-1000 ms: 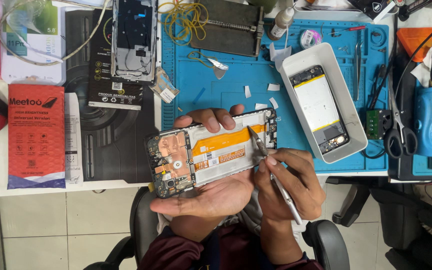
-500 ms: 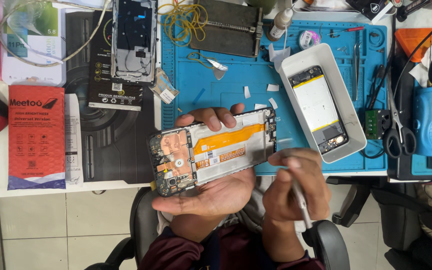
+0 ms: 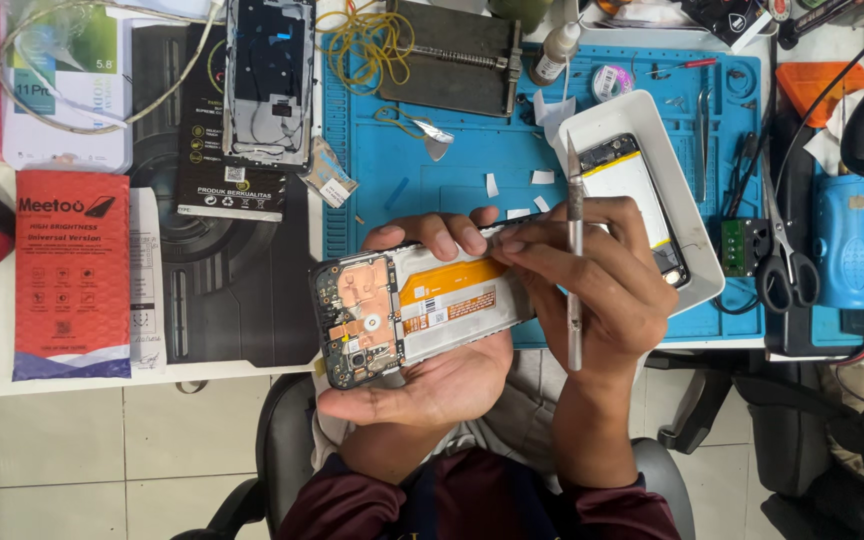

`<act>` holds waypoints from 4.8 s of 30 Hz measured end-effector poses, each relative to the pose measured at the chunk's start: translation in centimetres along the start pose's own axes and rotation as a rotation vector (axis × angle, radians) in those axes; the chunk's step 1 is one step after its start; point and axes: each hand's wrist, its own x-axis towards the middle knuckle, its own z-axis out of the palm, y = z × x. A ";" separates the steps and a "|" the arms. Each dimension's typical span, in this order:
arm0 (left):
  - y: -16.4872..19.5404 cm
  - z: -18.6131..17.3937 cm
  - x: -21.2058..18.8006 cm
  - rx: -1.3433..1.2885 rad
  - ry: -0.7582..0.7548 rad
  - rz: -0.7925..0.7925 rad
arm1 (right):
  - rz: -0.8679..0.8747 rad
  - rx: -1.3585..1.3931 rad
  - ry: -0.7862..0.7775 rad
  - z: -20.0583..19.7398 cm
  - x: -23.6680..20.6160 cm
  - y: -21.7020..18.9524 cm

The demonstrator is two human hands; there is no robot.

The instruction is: The person works on a disassembled smartphone at a repair bench, peeling an orange flex cable and adhesive from the phone frame, cutting a piece of tape with scissors, applying the tape to the frame, and pressing a new battery into the phone body.

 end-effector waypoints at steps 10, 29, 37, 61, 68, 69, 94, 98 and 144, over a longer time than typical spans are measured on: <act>-0.1 -0.4 0.2 0.012 0.023 0.011 | -0.054 -0.034 -0.042 0.6 0.3 0.4; 5.6 -3.7 6.1 -0.165 0.110 -0.113 | 0.308 0.000 -0.279 0.2 0.7 3.6; 5.9 -4.5 6.6 -0.133 0.089 -0.236 | 0.171 -0.165 -0.495 -0.1 -0.4 3.8; 1.9 -1.2 5.0 -0.158 -0.057 -0.911 | 0.093 -0.425 -0.561 -10.8 1.1 9.8; 0.8 -0.3 4.1 -0.305 -0.119 -1.065 | 0.023 -0.475 -0.893 -9.5 2.0 11.5; 0.7 -0.3 4.0 -0.306 -0.120 -1.072 | 0.034 -0.470 -0.907 -9.4 2.1 11.6; -0.2 -2.4 3.2 -0.039 -0.023 -0.797 | 0.287 -0.264 -0.945 -16.1 5.4 12.9; -0.3 -2.3 2.7 -0.034 -0.079 -0.656 | 0.408 0.204 -0.615 -18.4 2.3 12.5; -0.8 -4.2 1.5 0.177 -0.081 -0.754 | 0.646 0.579 0.211 -2.8 -3.4 0.3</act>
